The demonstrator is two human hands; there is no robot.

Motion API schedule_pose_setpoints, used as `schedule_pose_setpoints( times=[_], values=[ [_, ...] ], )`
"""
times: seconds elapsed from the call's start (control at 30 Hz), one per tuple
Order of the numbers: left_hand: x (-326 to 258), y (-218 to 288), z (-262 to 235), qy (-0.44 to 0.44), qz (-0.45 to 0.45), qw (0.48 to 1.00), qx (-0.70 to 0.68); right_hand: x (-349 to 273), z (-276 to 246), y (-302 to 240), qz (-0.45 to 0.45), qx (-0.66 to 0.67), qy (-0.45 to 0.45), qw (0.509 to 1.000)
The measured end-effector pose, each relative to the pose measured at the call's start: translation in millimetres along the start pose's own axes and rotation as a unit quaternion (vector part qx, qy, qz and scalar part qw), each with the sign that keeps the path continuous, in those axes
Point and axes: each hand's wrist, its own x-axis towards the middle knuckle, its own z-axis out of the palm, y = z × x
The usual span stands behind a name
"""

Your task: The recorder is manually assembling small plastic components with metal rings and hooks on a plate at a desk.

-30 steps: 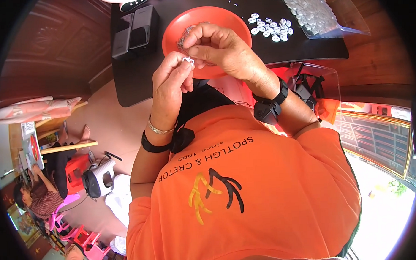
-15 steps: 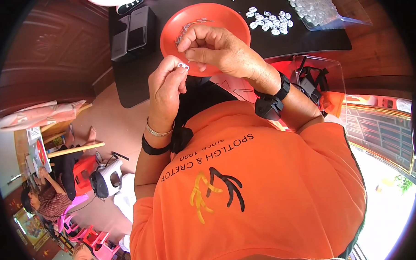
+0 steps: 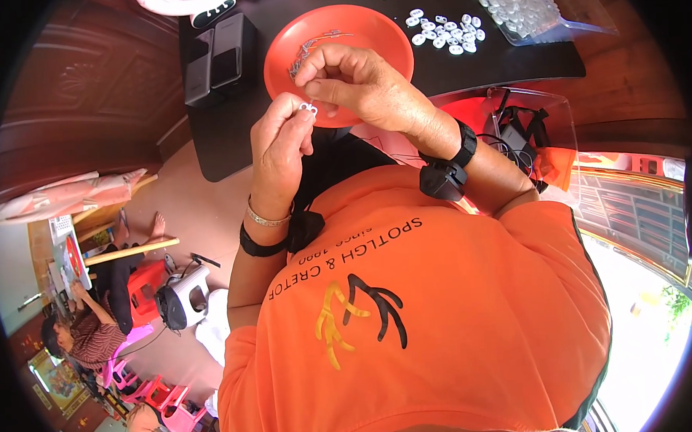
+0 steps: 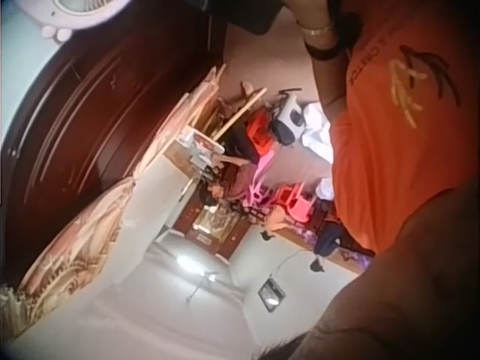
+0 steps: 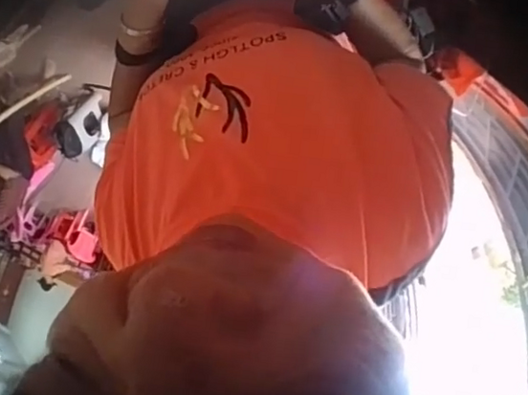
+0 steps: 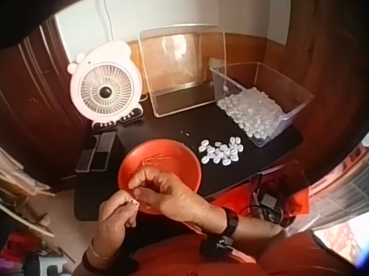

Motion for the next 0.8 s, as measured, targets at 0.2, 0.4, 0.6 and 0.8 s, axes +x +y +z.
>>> schedule_pose_setpoints(
  times=[0.2,0.4,0.6,0.8],
  values=[
    [0,-3,1,-0.009,0.011,1.000,0.016,-2,0,6,0.004,-0.005,-0.008,1.000],
    [0,-3,0,-0.004,0.007,1.000,0.002,-2,0,8,-0.010,-0.013,-0.005,1.000],
    [0,-7,-2,0.000,-0.003,1.000,0.002,-3,0,11,-0.001,-0.017,-0.009,1.000],
    [1,-7,-2,-0.012,0.001,1.000,0.015,-2,-1,14,-0.002,-0.014,-0.016,1.000]
  ],
)
